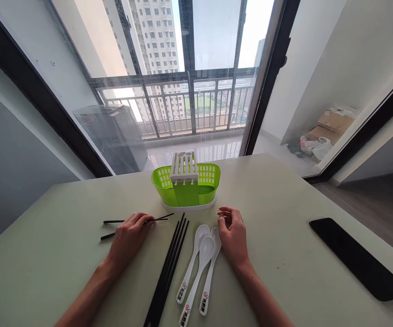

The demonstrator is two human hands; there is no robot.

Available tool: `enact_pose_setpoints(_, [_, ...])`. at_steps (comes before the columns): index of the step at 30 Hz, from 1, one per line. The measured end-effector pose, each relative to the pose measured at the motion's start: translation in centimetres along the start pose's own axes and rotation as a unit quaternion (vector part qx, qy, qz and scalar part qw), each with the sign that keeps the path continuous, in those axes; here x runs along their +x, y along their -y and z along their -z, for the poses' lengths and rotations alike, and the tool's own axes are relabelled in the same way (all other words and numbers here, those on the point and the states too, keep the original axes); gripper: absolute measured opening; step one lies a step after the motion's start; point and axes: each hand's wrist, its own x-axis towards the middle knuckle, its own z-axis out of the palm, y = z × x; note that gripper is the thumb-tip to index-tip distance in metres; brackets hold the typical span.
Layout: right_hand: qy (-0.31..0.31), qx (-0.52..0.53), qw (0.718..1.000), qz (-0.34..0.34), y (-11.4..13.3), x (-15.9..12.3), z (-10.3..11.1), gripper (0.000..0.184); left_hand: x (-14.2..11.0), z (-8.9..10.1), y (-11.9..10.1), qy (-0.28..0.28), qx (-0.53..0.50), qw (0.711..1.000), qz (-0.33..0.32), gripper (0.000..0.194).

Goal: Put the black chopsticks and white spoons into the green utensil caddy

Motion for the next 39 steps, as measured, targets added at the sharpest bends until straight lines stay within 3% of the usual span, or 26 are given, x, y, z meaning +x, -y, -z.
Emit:
enact_pose_setpoints(5, [0.001, -0.024, 0.999, 0.047, 0.7, -0.3, 0.0, 0.023, -0.4, -0.3, -2.0, -0.059, -0.019, 0.997, -0.053, 0.022])
enact_pose_setpoints(11, [0.040, -0.049, 0.986, 0.155, 2.7, -1.3, 0.1, 0.013, -0.7, -0.6, -4.4, -0.095, -0.061, 0.984, -0.137, 0.025])
enact_pose_setpoints(14, [0.104, -0.039, 0.973, 0.205, 4.2, -2.0, 0.3, 0.014, -1.0, -0.6, -5.3, -0.097, -0.079, 0.980, -0.156, 0.028])
enact_pose_setpoints(17, [0.198, -0.040, 0.950, 0.239, 6.1, -2.8, 0.3, 0.033, -1.4, -0.6, -5.9, -0.093, -0.109, 0.973, -0.182, 0.031])
enact_pose_setpoints(21, [0.314, -0.026, 0.924, 0.218, 8.9, -3.9, -0.5, 0.047, -1.8, -0.7, -6.2, -0.120, -0.166, 0.961, -0.184, 0.028])
enact_pose_setpoints(25, [0.301, 0.029, 0.939, 0.165, 11.0, -4.5, -1.9, 0.018, -1.9, -0.8, -6.3, -0.142, -0.213, 0.953, -0.162, 0.025])
enact_pose_setpoints(28, [0.266, 0.020, 0.941, 0.210, 12.8, -4.4, -2.6, 0.030, -2.0, -0.8, -6.2, -0.150, -0.234, 0.953, -0.123, 0.028])
enact_pose_setpoints(32, [0.173, -0.004, 0.954, 0.246, 16.3, -3.2, -2.9, 0.037, -2.0, -1.1, -6.1, -0.131, -0.284, 0.948, -0.061, 0.021])
enact_pose_setpoints(36, [0.205, -0.025, 0.935, 0.289, 19.6, -2.0, -3.8, 0.036, -2.1, -1.3, -6.1, -0.100, -0.331, 0.937, -0.047, 0.020])
enact_pose_setpoints(39, [0.219, -0.052, 0.921, 0.317, 20.3, -2.0, -5.0, 0.037, -2.1, -1.1, -6.2, -0.091, -0.351, 0.932, -0.028, 0.022])
